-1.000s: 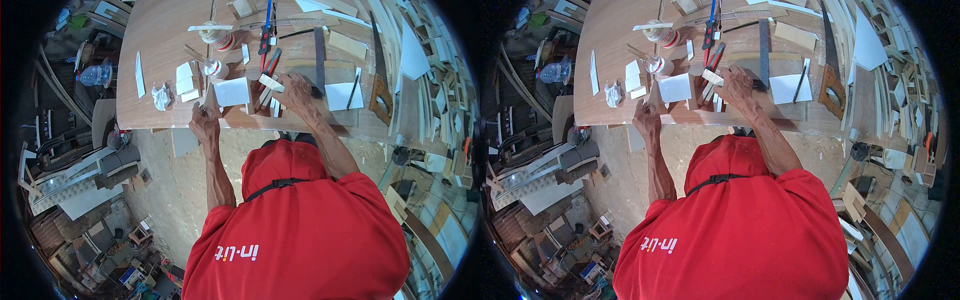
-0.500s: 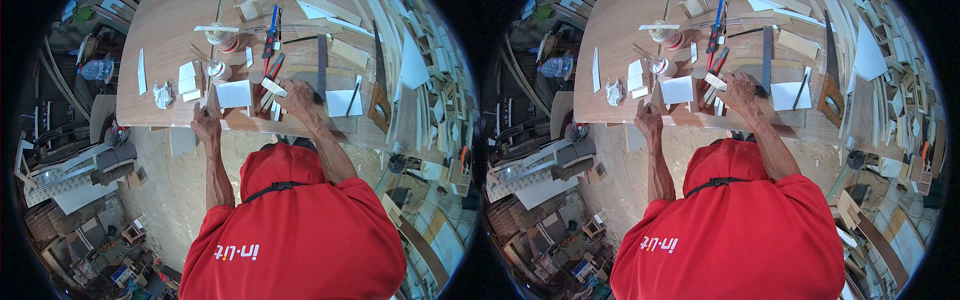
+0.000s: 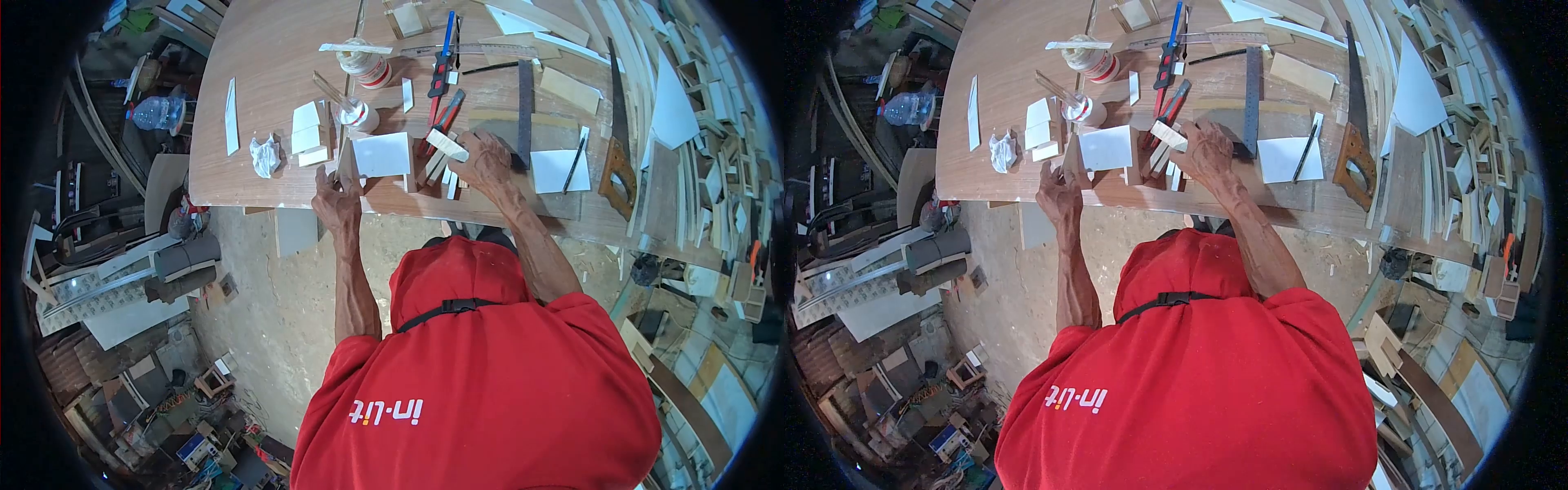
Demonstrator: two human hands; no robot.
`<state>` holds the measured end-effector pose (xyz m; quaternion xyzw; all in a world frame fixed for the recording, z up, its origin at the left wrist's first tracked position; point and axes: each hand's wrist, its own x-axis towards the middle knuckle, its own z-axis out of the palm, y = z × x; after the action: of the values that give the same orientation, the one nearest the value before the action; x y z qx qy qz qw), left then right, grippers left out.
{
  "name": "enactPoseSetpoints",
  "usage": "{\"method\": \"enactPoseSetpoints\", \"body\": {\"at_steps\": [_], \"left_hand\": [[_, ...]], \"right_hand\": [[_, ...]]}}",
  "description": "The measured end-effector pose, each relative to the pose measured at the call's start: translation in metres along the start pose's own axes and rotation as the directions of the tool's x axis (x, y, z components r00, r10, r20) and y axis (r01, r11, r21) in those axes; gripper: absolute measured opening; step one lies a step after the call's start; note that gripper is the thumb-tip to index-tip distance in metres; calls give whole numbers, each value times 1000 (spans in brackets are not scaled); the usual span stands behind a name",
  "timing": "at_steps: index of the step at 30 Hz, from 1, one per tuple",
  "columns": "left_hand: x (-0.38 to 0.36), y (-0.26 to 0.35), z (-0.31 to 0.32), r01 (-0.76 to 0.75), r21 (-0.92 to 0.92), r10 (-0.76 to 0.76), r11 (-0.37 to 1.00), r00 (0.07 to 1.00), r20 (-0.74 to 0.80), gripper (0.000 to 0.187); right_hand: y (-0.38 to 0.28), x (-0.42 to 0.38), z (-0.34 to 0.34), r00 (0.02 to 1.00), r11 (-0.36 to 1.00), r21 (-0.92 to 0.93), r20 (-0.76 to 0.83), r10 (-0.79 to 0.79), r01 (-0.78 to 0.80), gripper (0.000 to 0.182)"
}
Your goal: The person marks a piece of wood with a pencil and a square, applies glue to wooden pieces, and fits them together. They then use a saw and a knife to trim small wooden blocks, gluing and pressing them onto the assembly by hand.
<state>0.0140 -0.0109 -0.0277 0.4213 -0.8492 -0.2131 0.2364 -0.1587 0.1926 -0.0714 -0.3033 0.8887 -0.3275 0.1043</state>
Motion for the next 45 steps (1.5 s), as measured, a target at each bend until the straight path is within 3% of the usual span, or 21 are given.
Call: {"method": "enactPoseSetpoints", "body": {"at_steps": [9,21,24,26,28,31,33,34,36,40,45], "left_hand": [[3,-4,2,40,36,-40,999,999,21,49],[4,9,-10,-22,6,23,1000,994,-105,55],[4,31,-25,-106,-151,77,983,980,-185,49],[-2,59,-30,-157,-166,138,974,983,-117,42],[-8,69,-21,-288,-134,290,948,957,-3,40],[-24,93,6,-302,-166,325,939,936,138,42],[-27,105,21,-307,-117,328,945,903,277,41],[-27,107,28,-312,-125,335,942,900,278,41],[-30,111,42,-353,-142,380,925,859,344,37],[-34,113,73,-393,-209,443,895,833,331,31],[-29,110,90,-392,-70,376,917,792,482,38]], "right_hand": [[1,0,4,1000,999,-36,21,-3,4,38],[-6,-4,8,998,994,-98,-53,37,-42,30],[-7,-8,12,988,988,-48,-62,141,-144,25],[-9,-12,9,981,983,-10,-67,185,-186,23],[-13,-17,6,972,975,29,-68,223,-222,22],[-22,-21,5,956,963,-4,-120,268,-270,23],[-25,-21,7,951,953,31,-50,304,-303,22],[-24,-24,7,949,951,28,-58,309,-308,22],[-20,-32,6,959,954,213,-147,243,-209,20],[-12,-49,-5,919,929,251,-221,328,-271,22],[4,-72,-17,878,911,286,-293,379,-298,27]]}}
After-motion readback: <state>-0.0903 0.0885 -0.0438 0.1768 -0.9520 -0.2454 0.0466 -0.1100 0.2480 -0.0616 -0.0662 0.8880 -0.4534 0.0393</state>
